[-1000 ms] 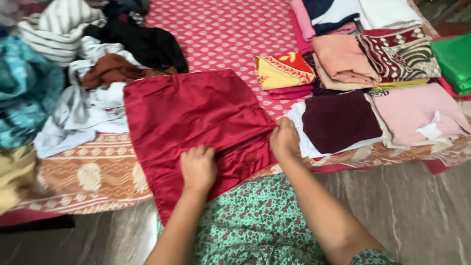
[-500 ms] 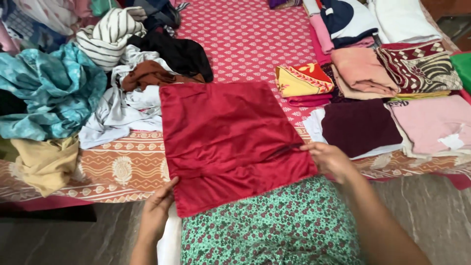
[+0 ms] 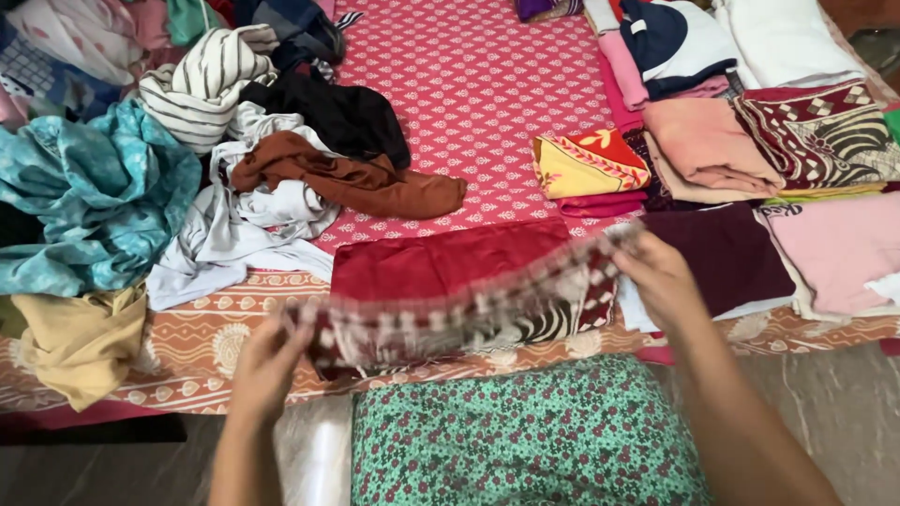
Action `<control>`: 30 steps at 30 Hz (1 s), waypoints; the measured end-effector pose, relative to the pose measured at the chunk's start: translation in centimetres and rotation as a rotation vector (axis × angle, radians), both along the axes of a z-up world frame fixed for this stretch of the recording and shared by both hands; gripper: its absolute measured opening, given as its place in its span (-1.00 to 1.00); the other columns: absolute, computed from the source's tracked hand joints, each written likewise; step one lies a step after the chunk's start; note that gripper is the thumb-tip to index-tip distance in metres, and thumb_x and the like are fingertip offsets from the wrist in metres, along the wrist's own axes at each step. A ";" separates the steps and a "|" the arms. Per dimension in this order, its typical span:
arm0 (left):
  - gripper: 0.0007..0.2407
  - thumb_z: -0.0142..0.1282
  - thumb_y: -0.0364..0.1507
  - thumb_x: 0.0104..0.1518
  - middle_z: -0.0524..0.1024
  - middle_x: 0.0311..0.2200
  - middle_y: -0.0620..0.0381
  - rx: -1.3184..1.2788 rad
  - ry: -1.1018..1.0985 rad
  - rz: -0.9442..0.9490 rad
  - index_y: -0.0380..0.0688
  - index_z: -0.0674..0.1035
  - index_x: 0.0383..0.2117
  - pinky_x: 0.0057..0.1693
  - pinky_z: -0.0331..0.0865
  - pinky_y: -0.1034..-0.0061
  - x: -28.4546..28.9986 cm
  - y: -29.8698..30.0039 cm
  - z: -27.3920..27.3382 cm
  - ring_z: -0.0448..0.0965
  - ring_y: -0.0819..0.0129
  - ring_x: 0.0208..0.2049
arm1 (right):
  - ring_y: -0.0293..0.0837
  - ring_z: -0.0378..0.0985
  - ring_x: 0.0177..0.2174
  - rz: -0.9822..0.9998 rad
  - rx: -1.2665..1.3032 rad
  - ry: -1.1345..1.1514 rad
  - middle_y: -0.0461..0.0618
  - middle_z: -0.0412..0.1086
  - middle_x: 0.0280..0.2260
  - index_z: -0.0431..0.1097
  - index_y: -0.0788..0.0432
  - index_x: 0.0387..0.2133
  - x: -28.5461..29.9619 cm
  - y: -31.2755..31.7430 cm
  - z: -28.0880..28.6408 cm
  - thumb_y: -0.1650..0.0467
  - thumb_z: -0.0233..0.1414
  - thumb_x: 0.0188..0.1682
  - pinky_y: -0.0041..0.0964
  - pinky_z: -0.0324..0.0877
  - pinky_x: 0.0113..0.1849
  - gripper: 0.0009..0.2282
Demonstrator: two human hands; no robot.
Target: Fold various pieces of clothing and arrange them neatly on a bed.
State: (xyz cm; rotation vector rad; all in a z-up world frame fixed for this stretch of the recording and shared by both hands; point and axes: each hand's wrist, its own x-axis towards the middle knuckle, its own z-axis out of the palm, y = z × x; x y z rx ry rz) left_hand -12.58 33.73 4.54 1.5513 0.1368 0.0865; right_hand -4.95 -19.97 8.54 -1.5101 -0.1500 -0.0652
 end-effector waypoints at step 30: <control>-0.37 -0.29 0.14 0.19 0.05 0.41 -0.10 1.361 0.133 0.152 0.21 0.27 0.37 0.42 -0.48 -0.07 9.5 -14.9 -4.6 -0.12 -0.14 0.44 | 0.06 -0.43 0.39 0.288 -1.643 0.056 0.12 -0.44 0.44 -0.32 -0.11 0.43 5.0 14.5 -3.6 -0.12 -0.48 0.08 -0.02 -0.44 0.30 -0.30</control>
